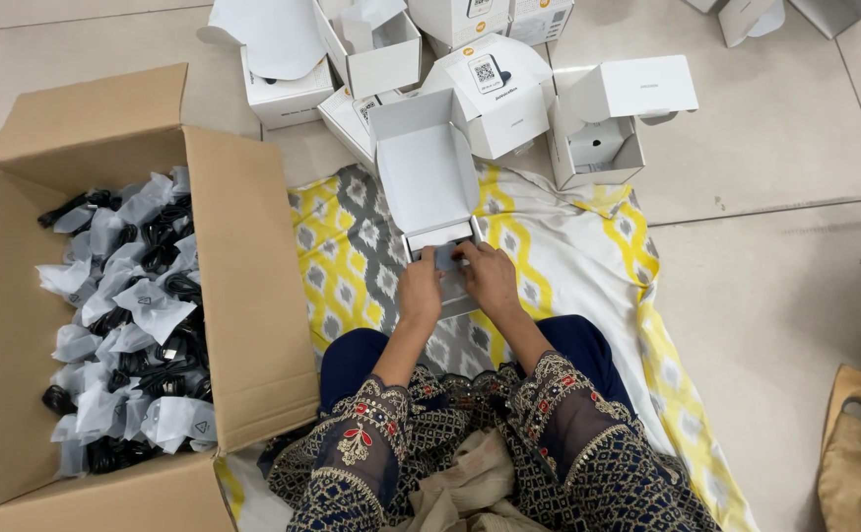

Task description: The person unboxes electronic devices and repacks them into individual retail boxes.

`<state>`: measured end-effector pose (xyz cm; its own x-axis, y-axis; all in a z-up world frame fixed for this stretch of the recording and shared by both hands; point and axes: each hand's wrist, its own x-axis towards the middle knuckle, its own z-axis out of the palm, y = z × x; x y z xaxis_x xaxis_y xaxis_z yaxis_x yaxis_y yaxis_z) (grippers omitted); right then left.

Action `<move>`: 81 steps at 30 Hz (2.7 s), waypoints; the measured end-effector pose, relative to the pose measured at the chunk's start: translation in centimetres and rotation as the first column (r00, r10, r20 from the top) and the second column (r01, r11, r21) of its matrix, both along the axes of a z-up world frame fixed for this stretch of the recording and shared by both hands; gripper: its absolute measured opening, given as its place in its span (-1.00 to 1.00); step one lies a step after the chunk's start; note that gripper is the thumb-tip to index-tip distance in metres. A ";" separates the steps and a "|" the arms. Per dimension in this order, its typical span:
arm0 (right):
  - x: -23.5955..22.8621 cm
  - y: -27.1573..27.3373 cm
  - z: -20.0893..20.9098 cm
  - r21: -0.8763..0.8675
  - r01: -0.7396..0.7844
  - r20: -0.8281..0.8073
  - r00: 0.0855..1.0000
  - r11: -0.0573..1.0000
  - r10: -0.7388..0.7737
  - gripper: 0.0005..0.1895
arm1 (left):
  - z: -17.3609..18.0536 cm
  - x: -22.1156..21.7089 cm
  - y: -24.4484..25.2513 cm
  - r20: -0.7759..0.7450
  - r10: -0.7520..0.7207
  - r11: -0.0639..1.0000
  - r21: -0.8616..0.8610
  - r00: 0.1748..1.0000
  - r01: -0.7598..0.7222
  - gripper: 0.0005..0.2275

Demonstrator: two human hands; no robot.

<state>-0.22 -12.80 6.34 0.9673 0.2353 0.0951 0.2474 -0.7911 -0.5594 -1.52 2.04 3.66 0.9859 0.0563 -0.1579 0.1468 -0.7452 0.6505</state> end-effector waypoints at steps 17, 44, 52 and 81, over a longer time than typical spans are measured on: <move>-0.6 -0.7 2.2 0.071 0.051 0.164 0.985 0.996 -0.062 -0.61 | 4.5 0.1 1.5 0.280 0.364 0.918 -0.268 0.888 -0.292 -0.69; -1.3 -6.0 1.6 0.697 0.424 -0.493 0.869 0.578 -0.043 -0.33 | -2.2 -4.4 6.7 -0.358 0.250 0.464 -0.771 0.900 -0.436 -0.19; -1.7 -4.1 0.5 0.519 0.227 -0.338 0.940 0.824 -0.046 -0.20 | -4.3 -4.8 4.2 -0.258 0.193 0.838 -0.458 0.947 -0.296 -0.16; 0.3 -2.6 10.6 0.456 0.441 -0.611 0.787 0.773 -0.089 -0.06 | 7.6 0.2 5.0 -0.273 0.219 0.789 -0.515 0.937 -0.335 -0.22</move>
